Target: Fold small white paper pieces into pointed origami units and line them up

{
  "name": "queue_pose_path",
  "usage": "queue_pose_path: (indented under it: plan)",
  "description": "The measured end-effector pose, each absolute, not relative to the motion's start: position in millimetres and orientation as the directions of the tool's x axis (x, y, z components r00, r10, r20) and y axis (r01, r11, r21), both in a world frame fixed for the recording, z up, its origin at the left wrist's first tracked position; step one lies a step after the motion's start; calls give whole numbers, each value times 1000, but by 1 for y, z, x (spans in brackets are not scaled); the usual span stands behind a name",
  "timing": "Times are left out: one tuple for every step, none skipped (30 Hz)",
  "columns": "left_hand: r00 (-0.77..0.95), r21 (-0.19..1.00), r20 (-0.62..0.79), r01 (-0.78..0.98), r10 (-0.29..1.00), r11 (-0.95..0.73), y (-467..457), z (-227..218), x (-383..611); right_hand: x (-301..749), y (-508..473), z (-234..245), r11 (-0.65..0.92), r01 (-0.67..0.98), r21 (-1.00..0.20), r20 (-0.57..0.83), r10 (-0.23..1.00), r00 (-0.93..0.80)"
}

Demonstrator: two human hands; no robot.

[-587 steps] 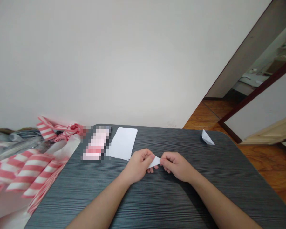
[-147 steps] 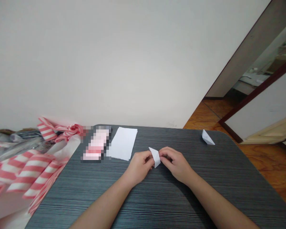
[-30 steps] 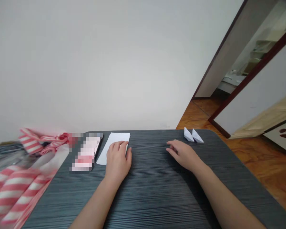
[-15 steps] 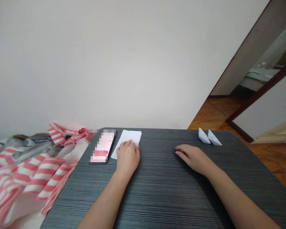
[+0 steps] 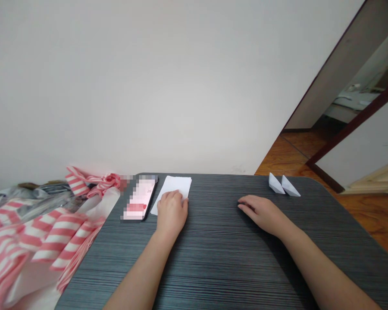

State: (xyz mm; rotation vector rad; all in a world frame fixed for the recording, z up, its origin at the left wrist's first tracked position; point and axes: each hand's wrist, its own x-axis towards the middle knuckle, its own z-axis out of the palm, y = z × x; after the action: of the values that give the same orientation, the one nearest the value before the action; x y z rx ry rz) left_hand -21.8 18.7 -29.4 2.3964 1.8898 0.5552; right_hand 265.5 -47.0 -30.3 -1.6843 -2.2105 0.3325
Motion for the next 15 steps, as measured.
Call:
queue_pose_path:
  plan:
    - [192,247,256,935,947,-256,18,-29,-22,265,-47,-31,270,883,-384,127,963,-239]
    - [190,246,259,935,947,-255,18,-29,-22,265,-47,-31,270,883,-384,131,963,-238]
    - [188,248,260,935,947,-253,18,-28,-22,266,-47,-31,271,882,-385,133,962,-237]
    - [186,251,258,935,948,-252,18,-28,-22,266,-47,-32,272,881,-387,136,962,-237]
    - [184,255,254,934,950,-249,17,-28,-22,266,-47,-32,273,880,-389,139,962,-236]
    - [183,261,249,933,951,-247,17,-27,-22,266,-47,-32,274,878,-392,141,961,-237]
    - [182,267,245,931,952,-247,17,-27,-22,266,-47,-32,276,876,-396,142,961,-238]
    - [185,273,243,929,952,-250,17,-27,-22,265,-47,-31,276,874,-399,142,961,-239]
    - [189,278,244,926,951,-255,17,-27,-23,265,-47,-31,277,872,-404,143,961,-238]
    - [194,281,247,923,949,-262,17,-27,-23,265,-47,-31,277,870,-408,145,961,-238]
    - [198,281,252,921,947,-268,18,-27,-23,265,-47,-30,278,867,-414,145,960,-238]
    - [200,278,257,922,946,-271,18,-27,-24,266,-47,-30,279,864,-420,145,960,-240]
    - [197,271,261,925,945,-267,18,-27,-24,266,-47,-30,280,862,-424,145,960,-240]
    - [191,261,261,930,946,-260,18,-27,-24,266,-47,-30,281,860,-426,143,959,-243]
    - [184,249,260,936,948,-250,18,-27,-25,266,-47,-30,281,859,-427,141,960,-244]
